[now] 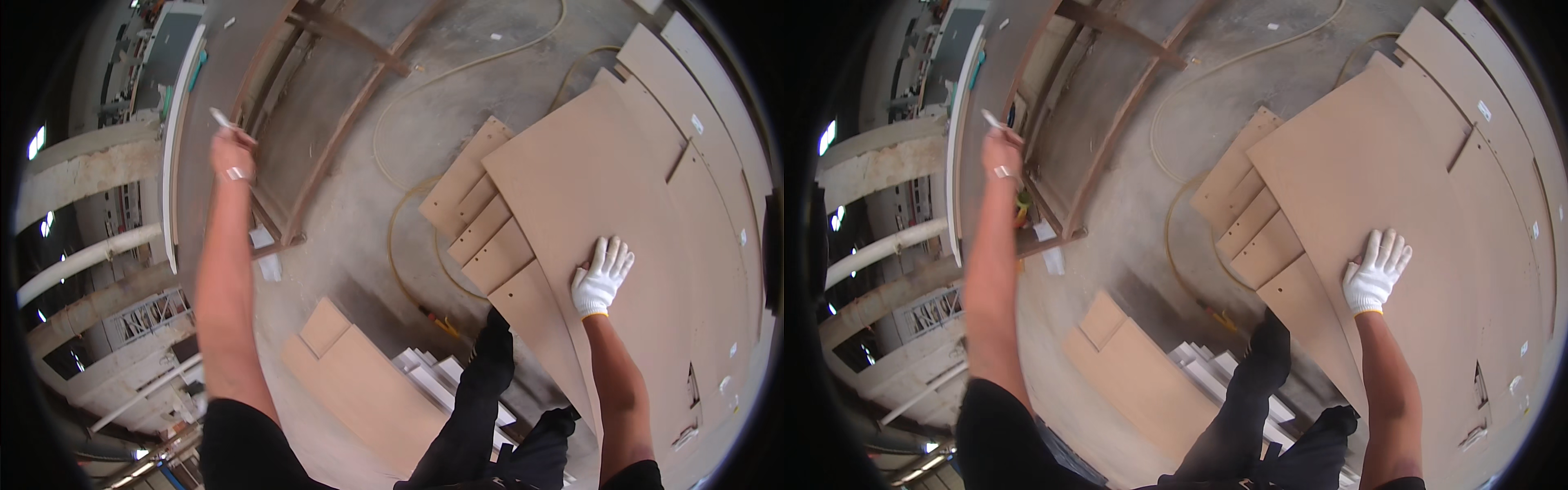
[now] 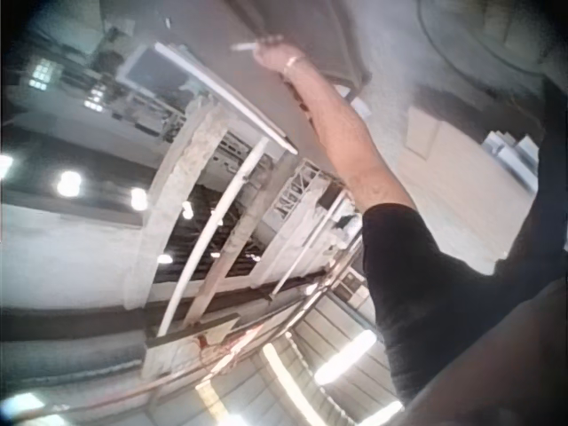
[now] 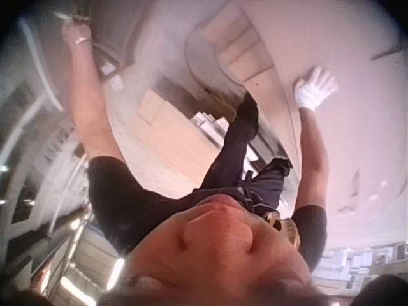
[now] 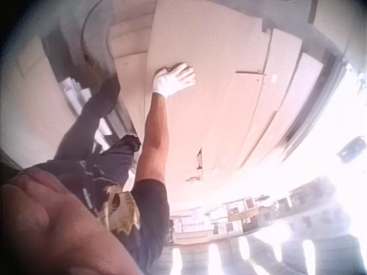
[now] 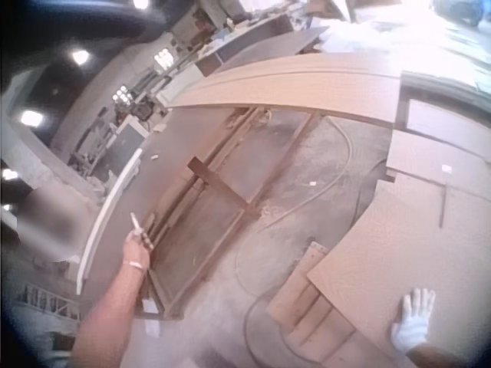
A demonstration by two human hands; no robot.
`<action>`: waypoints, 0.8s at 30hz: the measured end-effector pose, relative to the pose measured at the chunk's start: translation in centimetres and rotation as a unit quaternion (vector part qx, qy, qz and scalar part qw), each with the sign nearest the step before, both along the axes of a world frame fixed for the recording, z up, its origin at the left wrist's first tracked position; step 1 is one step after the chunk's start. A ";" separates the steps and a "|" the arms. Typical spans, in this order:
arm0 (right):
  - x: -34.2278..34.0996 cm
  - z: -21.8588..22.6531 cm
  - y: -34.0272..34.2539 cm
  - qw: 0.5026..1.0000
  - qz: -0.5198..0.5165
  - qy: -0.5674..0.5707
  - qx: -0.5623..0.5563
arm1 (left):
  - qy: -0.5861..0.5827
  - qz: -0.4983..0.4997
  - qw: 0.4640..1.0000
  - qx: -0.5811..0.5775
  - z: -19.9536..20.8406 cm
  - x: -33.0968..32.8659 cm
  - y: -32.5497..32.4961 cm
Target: The person wipes large flat wooden panels with a white cloth, occasionally picking up and moving panels to access others. They handle a plastic bottle with a yellow cap and a small white marker, placing them on the panels. The person repeatedly wipes different panels and repositions them on the floor.
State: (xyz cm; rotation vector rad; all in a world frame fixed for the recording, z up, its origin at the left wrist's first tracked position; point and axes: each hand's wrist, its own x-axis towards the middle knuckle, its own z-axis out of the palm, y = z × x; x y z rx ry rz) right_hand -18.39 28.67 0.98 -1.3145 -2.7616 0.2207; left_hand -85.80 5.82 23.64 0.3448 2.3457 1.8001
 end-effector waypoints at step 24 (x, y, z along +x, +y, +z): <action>64.0 14.2 -20.4 0.352 -0.455 0.792 -0.207 | -0.303 -0.697 0.581 -0.291 -11.1 116.0 10.3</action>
